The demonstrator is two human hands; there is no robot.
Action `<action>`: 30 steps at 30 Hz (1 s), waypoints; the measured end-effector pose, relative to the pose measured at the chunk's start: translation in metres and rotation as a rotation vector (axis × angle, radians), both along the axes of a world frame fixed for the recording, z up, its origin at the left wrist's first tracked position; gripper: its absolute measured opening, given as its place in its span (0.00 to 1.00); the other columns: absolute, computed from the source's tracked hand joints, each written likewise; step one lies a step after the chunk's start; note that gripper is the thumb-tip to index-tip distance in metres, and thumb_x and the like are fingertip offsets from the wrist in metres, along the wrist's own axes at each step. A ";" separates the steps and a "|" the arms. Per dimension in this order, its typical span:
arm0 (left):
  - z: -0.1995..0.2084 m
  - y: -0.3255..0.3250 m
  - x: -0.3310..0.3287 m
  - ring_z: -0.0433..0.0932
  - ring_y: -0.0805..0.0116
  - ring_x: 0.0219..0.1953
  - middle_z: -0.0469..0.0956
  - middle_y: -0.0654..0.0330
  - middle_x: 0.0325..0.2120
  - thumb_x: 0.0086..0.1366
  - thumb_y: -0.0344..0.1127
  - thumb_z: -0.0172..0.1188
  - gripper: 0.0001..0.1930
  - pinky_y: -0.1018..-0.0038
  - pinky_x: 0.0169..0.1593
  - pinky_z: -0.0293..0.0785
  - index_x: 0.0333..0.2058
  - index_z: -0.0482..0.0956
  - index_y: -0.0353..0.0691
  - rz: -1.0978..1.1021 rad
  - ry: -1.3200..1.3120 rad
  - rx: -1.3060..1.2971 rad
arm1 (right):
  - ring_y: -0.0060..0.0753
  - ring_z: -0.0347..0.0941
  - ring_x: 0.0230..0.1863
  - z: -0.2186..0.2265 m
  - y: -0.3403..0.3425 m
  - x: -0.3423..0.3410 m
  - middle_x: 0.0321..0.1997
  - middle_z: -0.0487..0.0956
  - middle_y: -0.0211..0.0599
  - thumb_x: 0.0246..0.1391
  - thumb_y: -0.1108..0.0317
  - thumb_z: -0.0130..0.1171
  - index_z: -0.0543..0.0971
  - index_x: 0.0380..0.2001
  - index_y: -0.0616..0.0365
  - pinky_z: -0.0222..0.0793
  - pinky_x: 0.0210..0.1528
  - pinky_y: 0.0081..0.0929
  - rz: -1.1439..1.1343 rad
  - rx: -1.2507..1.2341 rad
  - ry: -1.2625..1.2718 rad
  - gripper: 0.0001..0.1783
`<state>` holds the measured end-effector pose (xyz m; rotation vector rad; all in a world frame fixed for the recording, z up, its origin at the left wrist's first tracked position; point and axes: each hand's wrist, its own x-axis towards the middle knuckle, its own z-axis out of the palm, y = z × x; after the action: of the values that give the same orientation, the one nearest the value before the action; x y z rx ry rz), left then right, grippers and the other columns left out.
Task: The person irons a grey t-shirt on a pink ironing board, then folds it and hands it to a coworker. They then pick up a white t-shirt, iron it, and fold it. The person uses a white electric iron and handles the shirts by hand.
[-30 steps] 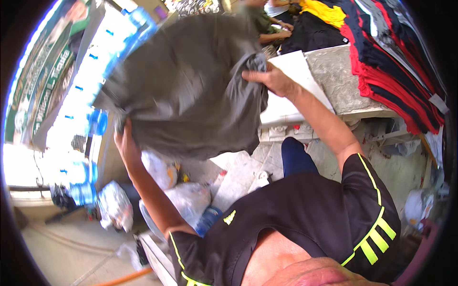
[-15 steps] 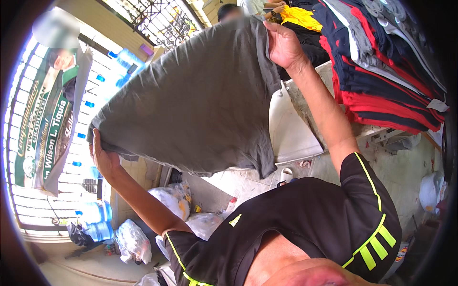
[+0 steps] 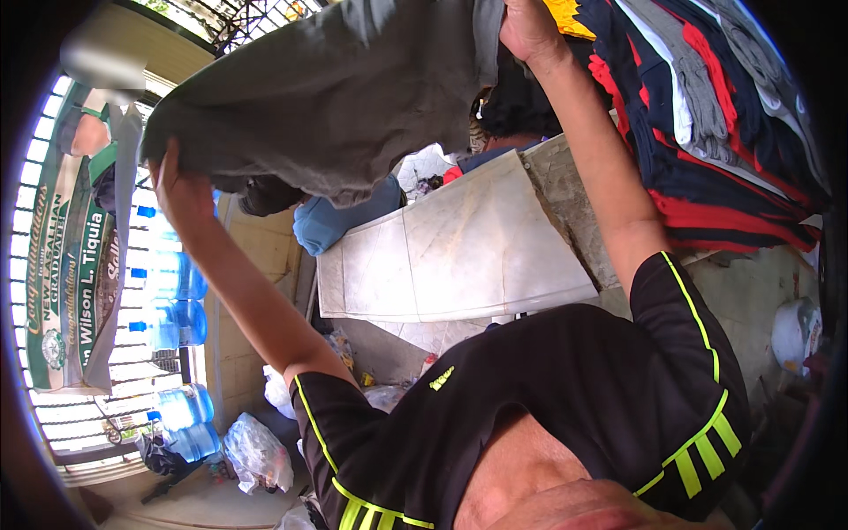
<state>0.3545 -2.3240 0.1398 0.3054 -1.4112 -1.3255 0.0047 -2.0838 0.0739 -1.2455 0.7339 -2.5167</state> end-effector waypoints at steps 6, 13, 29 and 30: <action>-0.082 -0.047 -0.083 0.75 0.58 0.50 0.74 0.51 0.50 0.67 0.25 0.49 0.19 0.64 0.53 0.74 0.56 0.68 0.36 -0.179 -0.106 0.144 | 0.33 0.54 0.71 -0.061 -0.003 -0.034 0.70 0.59 0.42 0.55 0.76 0.47 0.54 0.67 0.65 0.47 0.71 0.29 -0.056 0.084 -0.061 0.35; -0.132 -0.029 -0.156 0.78 0.68 0.41 0.77 0.59 0.41 0.68 0.29 0.51 0.10 0.70 0.43 0.78 0.48 0.72 0.39 -0.448 -0.112 0.252 | 0.37 0.66 0.62 -0.133 0.006 -0.098 0.61 0.69 0.37 0.55 0.79 0.46 0.62 0.63 0.54 0.59 0.66 0.36 -0.170 0.154 -0.225 0.31; -0.192 0.007 -0.213 0.79 0.61 0.40 0.77 0.55 0.37 0.70 0.36 0.51 0.07 0.63 0.45 0.78 0.37 0.70 0.39 -0.589 -0.129 0.527 | 0.39 0.70 0.59 -0.191 0.012 -0.125 0.59 0.72 0.39 0.58 0.78 0.43 0.66 0.60 0.57 0.65 0.63 0.39 -0.164 0.028 -0.658 0.25; -0.199 0.007 -0.211 0.79 0.61 0.40 0.77 0.54 0.37 0.70 0.35 0.51 0.06 0.63 0.45 0.78 0.38 0.71 0.39 -0.578 -0.118 0.558 | 0.40 0.71 0.57 -0.191 0.009 -0.122 0.57 0.73 0.40 0.60 0.76 0.42 0.67 0.58 0.57 0.68 0.61 0.41 -0.186 0.045 -0.683 0.22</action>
<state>0.1434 -2.3168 -0.0596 0.3594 -1.2445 -2.2138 -0.1169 -2.0745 -0.1175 -0.2503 0.7370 -2.7803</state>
